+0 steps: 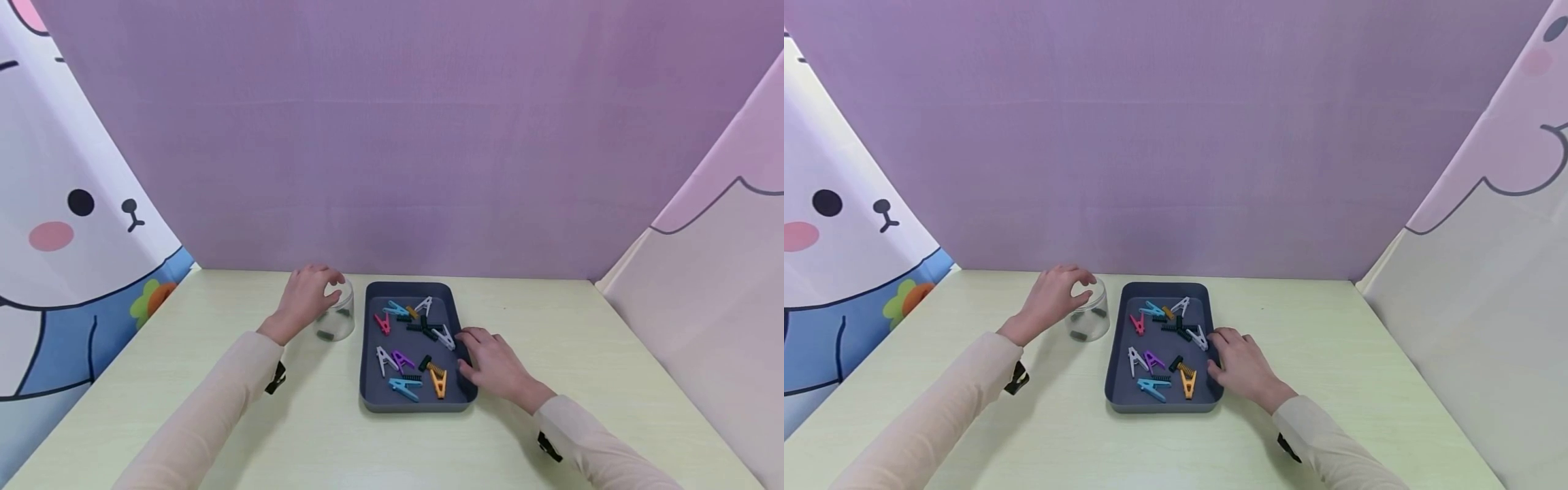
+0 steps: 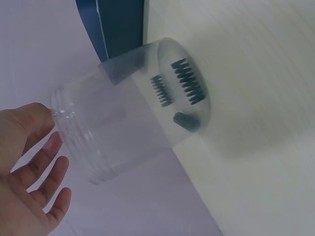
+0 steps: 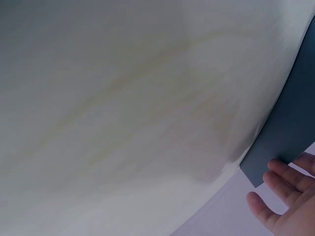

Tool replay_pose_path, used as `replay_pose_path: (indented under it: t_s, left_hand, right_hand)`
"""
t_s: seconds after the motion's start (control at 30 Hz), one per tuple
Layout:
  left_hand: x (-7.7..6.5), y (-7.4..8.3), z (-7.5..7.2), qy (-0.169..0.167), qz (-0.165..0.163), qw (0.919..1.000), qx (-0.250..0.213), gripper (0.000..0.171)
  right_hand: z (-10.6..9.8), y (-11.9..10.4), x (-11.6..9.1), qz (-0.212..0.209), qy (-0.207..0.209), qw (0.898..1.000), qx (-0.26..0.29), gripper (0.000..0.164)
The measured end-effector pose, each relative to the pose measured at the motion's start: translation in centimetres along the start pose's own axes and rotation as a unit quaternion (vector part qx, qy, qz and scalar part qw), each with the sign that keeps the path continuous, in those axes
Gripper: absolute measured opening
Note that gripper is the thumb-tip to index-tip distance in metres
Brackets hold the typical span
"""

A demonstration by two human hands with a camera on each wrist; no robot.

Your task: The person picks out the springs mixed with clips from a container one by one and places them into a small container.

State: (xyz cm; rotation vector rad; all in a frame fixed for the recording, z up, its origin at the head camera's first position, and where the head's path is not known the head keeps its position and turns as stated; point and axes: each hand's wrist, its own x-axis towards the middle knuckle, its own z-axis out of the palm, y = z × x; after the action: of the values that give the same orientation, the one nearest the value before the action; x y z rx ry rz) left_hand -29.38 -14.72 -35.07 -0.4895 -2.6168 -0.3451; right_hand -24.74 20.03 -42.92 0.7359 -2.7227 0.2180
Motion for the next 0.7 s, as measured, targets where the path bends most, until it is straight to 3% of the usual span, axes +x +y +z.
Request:
replay_pose_path:
  t_s: [0.27,0.7]
  left_hand:
    - [0.2,1.3,-0.3,0.011,0.027,0.9995,-0.008,0.018]
    - [-1.0,4.1,0.9,-0.044,0.075,0.9961,0.014,0.019]
  right_hand:
    - [0.0,0.1,0.0,0.001,0.000,1.000,-0.003,0.042]
    - [0.1,0.0,0.0,0.001,-0.003,1.000,-0.001,0.043]
